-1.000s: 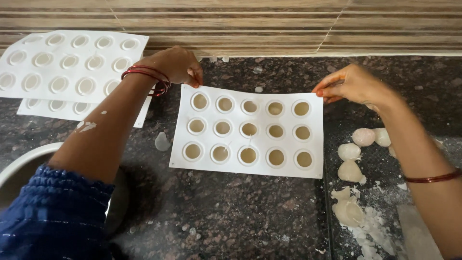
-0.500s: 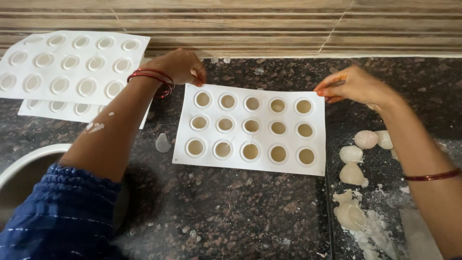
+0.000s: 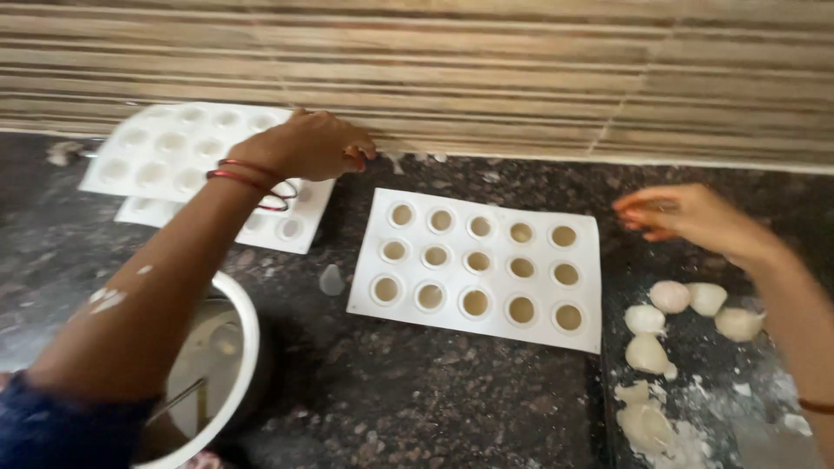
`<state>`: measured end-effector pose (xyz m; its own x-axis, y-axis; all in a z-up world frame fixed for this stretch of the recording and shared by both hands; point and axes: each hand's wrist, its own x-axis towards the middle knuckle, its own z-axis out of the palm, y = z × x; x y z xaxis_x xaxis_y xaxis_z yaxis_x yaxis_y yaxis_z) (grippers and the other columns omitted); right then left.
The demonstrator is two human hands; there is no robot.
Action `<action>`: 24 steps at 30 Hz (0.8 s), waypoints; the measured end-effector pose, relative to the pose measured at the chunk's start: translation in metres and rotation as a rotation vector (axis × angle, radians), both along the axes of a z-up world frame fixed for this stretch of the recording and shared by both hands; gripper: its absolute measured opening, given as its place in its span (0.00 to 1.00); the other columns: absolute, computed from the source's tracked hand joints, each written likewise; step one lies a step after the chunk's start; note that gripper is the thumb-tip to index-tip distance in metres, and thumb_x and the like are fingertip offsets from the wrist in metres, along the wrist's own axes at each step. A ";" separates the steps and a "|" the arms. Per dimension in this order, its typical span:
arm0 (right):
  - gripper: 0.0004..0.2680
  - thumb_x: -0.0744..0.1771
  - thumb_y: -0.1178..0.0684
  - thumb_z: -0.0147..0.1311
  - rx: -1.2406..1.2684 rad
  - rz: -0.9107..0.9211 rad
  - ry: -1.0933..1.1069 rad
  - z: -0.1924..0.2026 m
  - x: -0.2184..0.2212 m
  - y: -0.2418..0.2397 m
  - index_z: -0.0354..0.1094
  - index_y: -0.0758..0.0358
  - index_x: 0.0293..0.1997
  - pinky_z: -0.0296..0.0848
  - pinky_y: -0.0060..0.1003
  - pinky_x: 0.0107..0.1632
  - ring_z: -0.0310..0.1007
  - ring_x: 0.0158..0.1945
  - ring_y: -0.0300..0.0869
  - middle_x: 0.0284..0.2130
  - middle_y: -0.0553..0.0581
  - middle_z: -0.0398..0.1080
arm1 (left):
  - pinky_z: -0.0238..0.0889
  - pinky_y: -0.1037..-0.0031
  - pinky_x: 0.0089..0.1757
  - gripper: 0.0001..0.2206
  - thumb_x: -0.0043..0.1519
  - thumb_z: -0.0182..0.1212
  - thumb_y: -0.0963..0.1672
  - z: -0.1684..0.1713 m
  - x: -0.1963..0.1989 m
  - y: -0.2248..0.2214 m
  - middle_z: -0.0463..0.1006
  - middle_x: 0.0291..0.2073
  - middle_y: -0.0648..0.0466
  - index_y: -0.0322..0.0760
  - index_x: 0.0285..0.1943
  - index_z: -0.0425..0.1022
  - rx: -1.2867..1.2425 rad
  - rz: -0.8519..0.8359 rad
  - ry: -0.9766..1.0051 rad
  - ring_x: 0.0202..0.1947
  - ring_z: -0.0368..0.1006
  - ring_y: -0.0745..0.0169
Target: The recorder uses a spoon to carefully fill several white silicone molds with a liquid from a metal pot.
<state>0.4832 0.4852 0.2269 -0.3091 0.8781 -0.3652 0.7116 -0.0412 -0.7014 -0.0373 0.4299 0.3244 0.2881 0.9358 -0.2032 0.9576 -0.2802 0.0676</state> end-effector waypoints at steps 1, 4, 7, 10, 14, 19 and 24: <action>0.16 0.67 0.46 0.55 0.015 0.014 0.004 0.004 0.007 -0.003 0.74 0.57 0.59 0.77 0.41 0.54 0.78 0.54 0.43 0.51 0.57 0.79 | 0.58 0.45 0.54 0.13 0.62 0.59 0.47 0.017 -0.008 -0.017 0.82 0.48 0.56 0.53 0.55 0.79 0.015 0.014 0.004 0.53 0.74 0.49; 0.16 0.66 0.44 0.55 0.043 0.026 -0.011 0.022 0.026 -0.007 0.75 0.57 0.58 0.78 0.41 0.54 0.79 0.55 0.43 0.52 0.55 0.80 | 0.60 0.49 0.55 0.14 0.63 0.58 0.48 0.067 -0.032 -0.069 0.84 0.44 0.57 0.55 0.57 0.78 0.076 0.066 0.085 0.50 0.78 0.52; 0.17 0.66 0.41 0.56 0.062 0.015 -0.052 0.043 0.024 -0.012 0.76 0.55 0.58 0.78 0.41 0.54 0.79 0.56 0.41 0.53 0.53 0.80 | 0.54 0.49 0.60 0.16 0.63 0.57 0.48 0.106 -0.059 -0.126 0.85 0.43 0.61 0.54 0.60 0.78 0.188 0.116 0.071 0.43 0.82 0.59; 0.17 0.66 0.41 0.56 0.062 0.005 -0.112 0.062 -0.001 -0.017 0.76 0.53 0.59 0.77 0.40 0.56 0.78 0.57 0.40 0.53 0.53 0.80 | 0.74 0.63 0.49 0.14 0.65 0.56 0.48 0.129 -0.089 -0.180 0.86 0.42 0.58 0.50 0.59 0.77 0.239 0.227 0.085 0.40 0.83 0.60; 0.16 0.66 0.41 0.57 0.061 0.032 -0.074 0.088 -0.058 -0.045 0.77 0.55 0.57 0.78 0.41 0.55 0.79 0.56 0.41 0.52 0.52 0.80 | 0.76 0.68 0.44 0.13 0.64 0.59 0.47 0.122 -0.141 -0.225 0.87 0.41 0.56 0.46 0.56 0.79 0.264 0.322 -0.030 0.37 0.85 0.60; 0.16 0.66 0.42 0.59 0.062 0.091 -0.105 0.104 -0.132 -0.082 0.79 0.57 0.55 0.79 0.39 0.54 0.82 0.53 0.41 0.48 0.53 0.79 | 0.76 0.65 0.44 0.13 0.62 0.62 0.47 0.098 -0.204 -0.249 0.86 0.41 0.50 0.42 0.54 0.82 0.361 0.372 -0.170 0.40 0.84 0.55; 0.17 0.64 0.40 0.59 0.003 0.192 -0.081 0.105 -0.186 -0.092 0.78 0.56 0.55 0.82 0.41 0.46 0.84 0.46 0.44 0.43 0.57 0.81 | 0.76 0.62 0.48 0.15 0.62 0.62 0.49 0.057 -0.272 -0.229 0.85 0.43 0.48 0.41 0.53 0.81 0.325 0.478 -0.250 0.44 0.84 0.50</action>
<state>0.2969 0.3931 0.3322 -0.4404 0.8072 -0.3930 0.7600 0.1023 -0.6418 -0.3091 0.2007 0.3814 -0.1750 0.9756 0.1322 0.9484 0.1310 0.2886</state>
